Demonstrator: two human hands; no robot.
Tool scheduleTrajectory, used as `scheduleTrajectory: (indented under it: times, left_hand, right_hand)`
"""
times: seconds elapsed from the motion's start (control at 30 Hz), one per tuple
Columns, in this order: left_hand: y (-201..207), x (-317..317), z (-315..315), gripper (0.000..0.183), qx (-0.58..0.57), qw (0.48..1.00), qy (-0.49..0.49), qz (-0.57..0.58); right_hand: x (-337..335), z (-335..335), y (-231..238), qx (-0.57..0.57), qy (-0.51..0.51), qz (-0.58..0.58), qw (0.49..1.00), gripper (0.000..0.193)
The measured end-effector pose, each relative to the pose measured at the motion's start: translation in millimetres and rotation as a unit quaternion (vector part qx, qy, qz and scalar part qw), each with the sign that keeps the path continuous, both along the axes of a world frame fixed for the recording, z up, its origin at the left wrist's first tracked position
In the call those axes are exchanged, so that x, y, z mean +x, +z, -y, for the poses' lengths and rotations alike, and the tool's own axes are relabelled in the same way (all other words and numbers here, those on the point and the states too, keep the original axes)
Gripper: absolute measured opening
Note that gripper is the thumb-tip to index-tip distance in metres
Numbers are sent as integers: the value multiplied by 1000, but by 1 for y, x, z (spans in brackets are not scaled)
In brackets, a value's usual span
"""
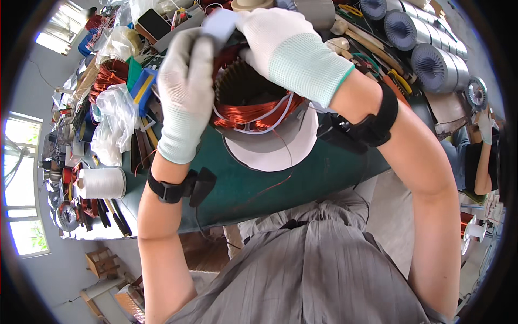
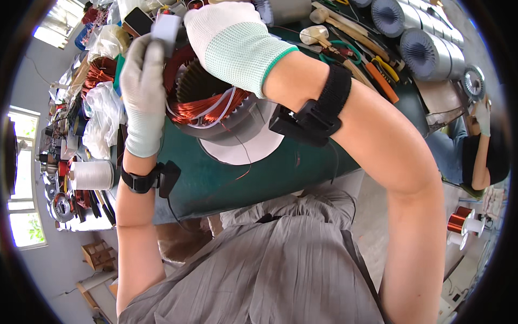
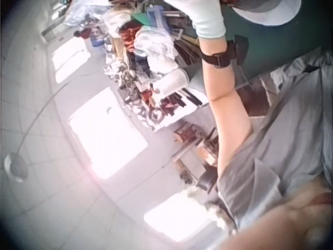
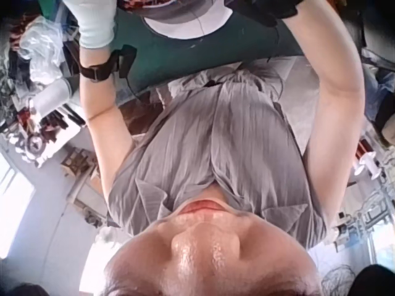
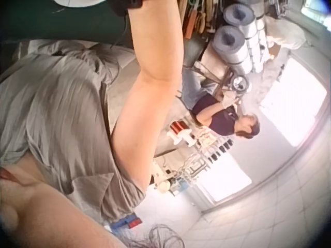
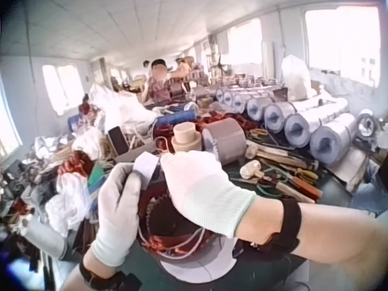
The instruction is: Assembling and winding a motor stator, using a mallet to shape coils and inserting insulation strips.
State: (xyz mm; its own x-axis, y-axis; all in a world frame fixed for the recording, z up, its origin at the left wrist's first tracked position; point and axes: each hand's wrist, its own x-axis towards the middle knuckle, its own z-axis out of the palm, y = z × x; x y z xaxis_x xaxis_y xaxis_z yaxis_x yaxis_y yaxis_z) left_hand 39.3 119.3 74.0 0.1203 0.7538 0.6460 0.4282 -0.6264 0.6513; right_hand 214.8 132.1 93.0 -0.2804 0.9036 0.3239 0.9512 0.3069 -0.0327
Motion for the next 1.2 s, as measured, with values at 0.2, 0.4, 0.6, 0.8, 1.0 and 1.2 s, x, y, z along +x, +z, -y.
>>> scheduleTrajectory:
  times: [0.2,0.4,0.6,0.8,1.0,1.2]
  left_hand:
    - [-9,-48,-23,30,-227,966,-2,125]
    - [3,-71,-17,35,-250,968,11,2]
    - [18,-78,6,36,-180,981,65,-42]
    - [-41,-86,33,30,27,985,41,-168]
    - [-21,-67,40,29,-234,969,30,75]
    - [9,-89,-1,42,-257,957,56,-126]
  right_hand:
    - [8,-2,-10,124,195,-198,953,17]
    - [11,-8,-7,106,216,-173,955,25]
    - [7,-12,-6,59,193,-193,960,26]
    - [7,-15,-12,93,210,-225,947,28]
    - [10,-9,1,52,185,-198,961,33]
    - [3,-11,-6,65,198,-240,948,30]
